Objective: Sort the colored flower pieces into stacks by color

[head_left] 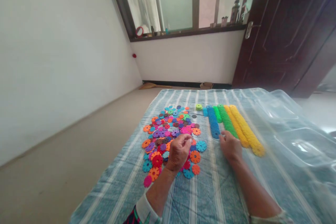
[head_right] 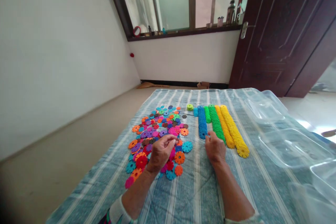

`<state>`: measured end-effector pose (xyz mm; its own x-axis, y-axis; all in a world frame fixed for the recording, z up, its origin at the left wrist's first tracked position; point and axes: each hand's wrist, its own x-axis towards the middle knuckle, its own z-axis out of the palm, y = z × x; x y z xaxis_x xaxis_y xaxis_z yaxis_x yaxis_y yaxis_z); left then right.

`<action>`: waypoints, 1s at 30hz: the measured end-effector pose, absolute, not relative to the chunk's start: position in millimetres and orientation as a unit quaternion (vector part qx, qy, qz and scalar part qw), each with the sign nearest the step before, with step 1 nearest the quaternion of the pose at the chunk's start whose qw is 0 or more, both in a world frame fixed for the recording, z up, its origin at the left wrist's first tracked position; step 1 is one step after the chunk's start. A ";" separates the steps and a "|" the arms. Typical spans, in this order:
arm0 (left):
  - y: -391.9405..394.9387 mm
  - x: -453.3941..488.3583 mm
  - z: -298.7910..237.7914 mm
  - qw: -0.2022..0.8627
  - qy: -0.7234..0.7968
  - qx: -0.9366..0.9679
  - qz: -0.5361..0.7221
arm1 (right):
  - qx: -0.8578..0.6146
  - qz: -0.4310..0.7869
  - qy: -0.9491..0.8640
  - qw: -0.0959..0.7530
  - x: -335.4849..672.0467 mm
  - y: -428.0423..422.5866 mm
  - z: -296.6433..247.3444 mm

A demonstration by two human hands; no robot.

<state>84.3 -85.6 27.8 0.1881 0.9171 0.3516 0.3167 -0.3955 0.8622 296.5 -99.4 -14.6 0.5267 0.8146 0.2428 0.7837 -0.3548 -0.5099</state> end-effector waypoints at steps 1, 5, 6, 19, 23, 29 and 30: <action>-81.2 81.4 32.3 0.311 0.445 0.703 0.459 | -0.821 0.027 -0.488 0.294 296.2 -99.6 -15.4; -40.3 64.5 53.8 0.195 0.489 0.741 0.416 | -0.813 0.026 -0.501 0.294 294.2 -100.1 -16.9; -24.9 60.3 58.9 0.161 0.508 0.751 0.389 | -0.812 0.025 -0.504 0.295 293.7 -100.1 -16.8; 108.3 63.2 48.3 -0.030 0.600 0.799 0.030 | -0.797 0.021 -0.504 0.333 295.2 -97.2 -28.2; 117.8 69.8 44.4 -0.035 0.579 0.815 -0.012 | -0.796 0.018 -0.505 0.334 293.9 -97.4 -24.9; 118.5 72.3 41.4 -0.037 0.563 0.825 -0.036 | -0.801 0.023 -0.494 0.336 292.5 -96.9 -20.6; 117.1 71.9 41.1 -0.037 0.561 0.826 -0.032 | -0.801 0.026 -0.494 0.336 292.5 -96.8 -20.1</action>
<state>71.9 117.1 41.1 0.3681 0.9297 -0.0111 0.9250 -0.3673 -0.0973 292.5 -96.8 -20.1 0.5105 0.8091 0.2910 0.7745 -0.2856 -0.5645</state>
